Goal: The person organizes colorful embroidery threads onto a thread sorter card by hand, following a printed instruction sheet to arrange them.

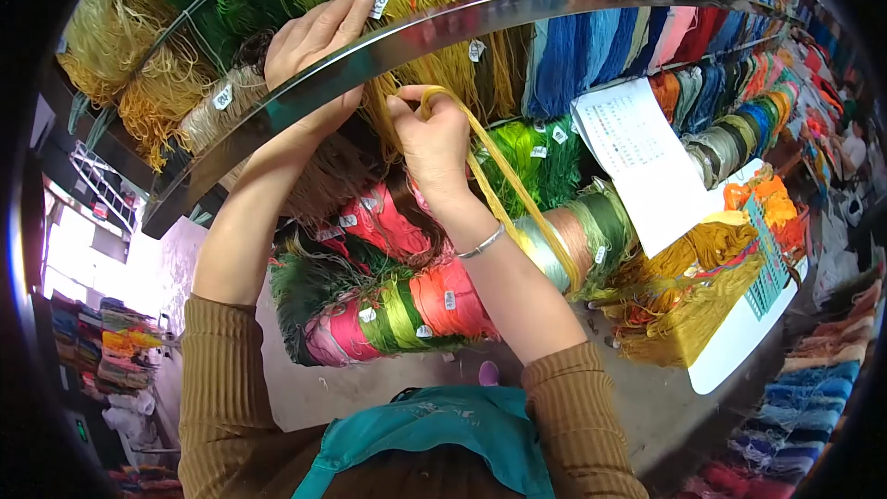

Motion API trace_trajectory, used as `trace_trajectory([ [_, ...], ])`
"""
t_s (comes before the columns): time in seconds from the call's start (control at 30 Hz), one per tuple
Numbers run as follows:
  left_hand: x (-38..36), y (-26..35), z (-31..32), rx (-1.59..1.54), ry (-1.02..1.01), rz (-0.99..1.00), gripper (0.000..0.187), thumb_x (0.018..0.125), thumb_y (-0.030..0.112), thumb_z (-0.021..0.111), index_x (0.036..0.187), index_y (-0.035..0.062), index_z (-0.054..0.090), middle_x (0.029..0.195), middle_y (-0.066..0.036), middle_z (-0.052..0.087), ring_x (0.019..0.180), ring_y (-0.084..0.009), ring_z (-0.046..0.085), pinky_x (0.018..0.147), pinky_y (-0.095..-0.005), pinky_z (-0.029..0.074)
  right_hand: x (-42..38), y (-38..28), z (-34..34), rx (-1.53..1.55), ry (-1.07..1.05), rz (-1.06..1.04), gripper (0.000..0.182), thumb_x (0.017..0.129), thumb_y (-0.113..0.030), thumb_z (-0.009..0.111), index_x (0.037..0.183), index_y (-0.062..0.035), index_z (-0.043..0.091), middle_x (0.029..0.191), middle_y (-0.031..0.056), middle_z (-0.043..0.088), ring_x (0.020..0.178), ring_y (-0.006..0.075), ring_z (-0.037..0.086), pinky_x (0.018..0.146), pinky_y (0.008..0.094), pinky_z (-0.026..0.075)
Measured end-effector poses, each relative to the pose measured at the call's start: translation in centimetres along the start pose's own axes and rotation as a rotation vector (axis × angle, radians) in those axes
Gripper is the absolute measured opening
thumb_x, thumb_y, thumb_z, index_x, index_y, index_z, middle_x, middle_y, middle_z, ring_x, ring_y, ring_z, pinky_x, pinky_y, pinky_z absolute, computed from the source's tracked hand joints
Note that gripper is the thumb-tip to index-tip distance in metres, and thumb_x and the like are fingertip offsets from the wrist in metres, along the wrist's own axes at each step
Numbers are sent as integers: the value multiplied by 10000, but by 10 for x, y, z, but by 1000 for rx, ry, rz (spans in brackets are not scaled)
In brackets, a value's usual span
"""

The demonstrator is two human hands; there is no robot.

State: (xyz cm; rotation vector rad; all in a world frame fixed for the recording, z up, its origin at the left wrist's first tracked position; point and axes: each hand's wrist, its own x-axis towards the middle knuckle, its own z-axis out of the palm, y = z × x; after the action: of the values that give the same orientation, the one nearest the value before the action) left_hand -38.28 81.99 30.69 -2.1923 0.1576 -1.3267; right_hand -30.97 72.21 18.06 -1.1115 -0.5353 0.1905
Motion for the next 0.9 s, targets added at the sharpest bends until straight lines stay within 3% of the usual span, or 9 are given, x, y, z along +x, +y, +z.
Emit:
trace_trajectory([
  [0.23, 0, 1, 0, -4, 2, -5, 425, 811, 112, 576, 1232, 87, 627, 1167, -88, 653, 1023, -260, 641, 880, -368, 492, -6, -3, 2, -106, 10, 20, 137, 788, -101, 690, 860, 14, 670, 583, 10, 537, 534, 100, 477, 530, 283, 403],
  [0.3, 0, 0, 0, -6, 2, -5, 419, 814, 113, 579, 1229, 85, 628, 1163, -89, 654, 1022, -260, 641, 880, -368, 491, -9, -6, -4, -109, 92, -176, 85, 789, -62, 661, 816, 19, 656, 577, -20, 511, 531, 68, 450, 513, 252, 376],
  [0.33, 0, 0, 1, -3, 6, -2, 414, 819, 114, 580, 1229, 83, 628, 1162, -90, 654, 1022, -260, 641, 880, -369, 492, -11, -7, -10, 27, 70, -78, 40, 785, -23, 650, 780, 16, 646, 598, -53, 496, 546, 39, 431, 501, 226, 347],
  [0.4, 0, 0, 1, -1, 12, -2, 408, 824, 115, 580, 1228, 80, 628, 1161, -92, 654, 1022, -261, 641, 879, -370, 492, -14, -13, -18, 122, 72, -135, 15, 782, -3, 653, 770, 5, 647, 606, -75, 473, 550, 19, 403, 497, 208, 322],
  [0.5, 2, 1, 0, 2, 16, -12, 403, 829, 115, 583, 1228, 80, 628, 1160, -91, 655, 1020, -261, 641, 880, -371, 493, -16, -15, -27, 238, 11, -49, 31, 788, 13, 661, 780, -16, 656, 663, -71, 527, 560, 10, 409, 495, 196, 317],
  [0.57, -1, -2, 3, 46, 28, 17, 440, 772, 192, 648, 1190, 54, 635, 1154, -67, 641, 1026, -213, 623, 867, -350, 483, -17, -19, -32, 383, -62, 84, 54, 806, 7, 671, 802, -43, 652, 716, -62, 564, 563, 7, 422, 485, 186, 313],
  [0.67, -1, -2, 3, 38, 22, 22, 440, 770, 186, 646, 1190, 56, 635, 1158, -64, 639, 1033, -209, 618, 866, -349, 483, -18, -26, -39, 431, -136, 173, 59, 819, -4, 678, 810, -49, 641, 702, -64, 551, 550, 8, 413, 479, 179, 308],
  [0.9, -1, -2, 3, 33, 17, 8, 451, 756, 174, 649, 1191, 57, 635, 1157, -62, 638, 1035, -208, 614, 869, -349, 482, -19, -26, -52, 286, -135, 37, 78, 827, 6, 675, 828, -62, 636, 695, -60, 544, 540, 5, 400, 479, 170, 300],
])
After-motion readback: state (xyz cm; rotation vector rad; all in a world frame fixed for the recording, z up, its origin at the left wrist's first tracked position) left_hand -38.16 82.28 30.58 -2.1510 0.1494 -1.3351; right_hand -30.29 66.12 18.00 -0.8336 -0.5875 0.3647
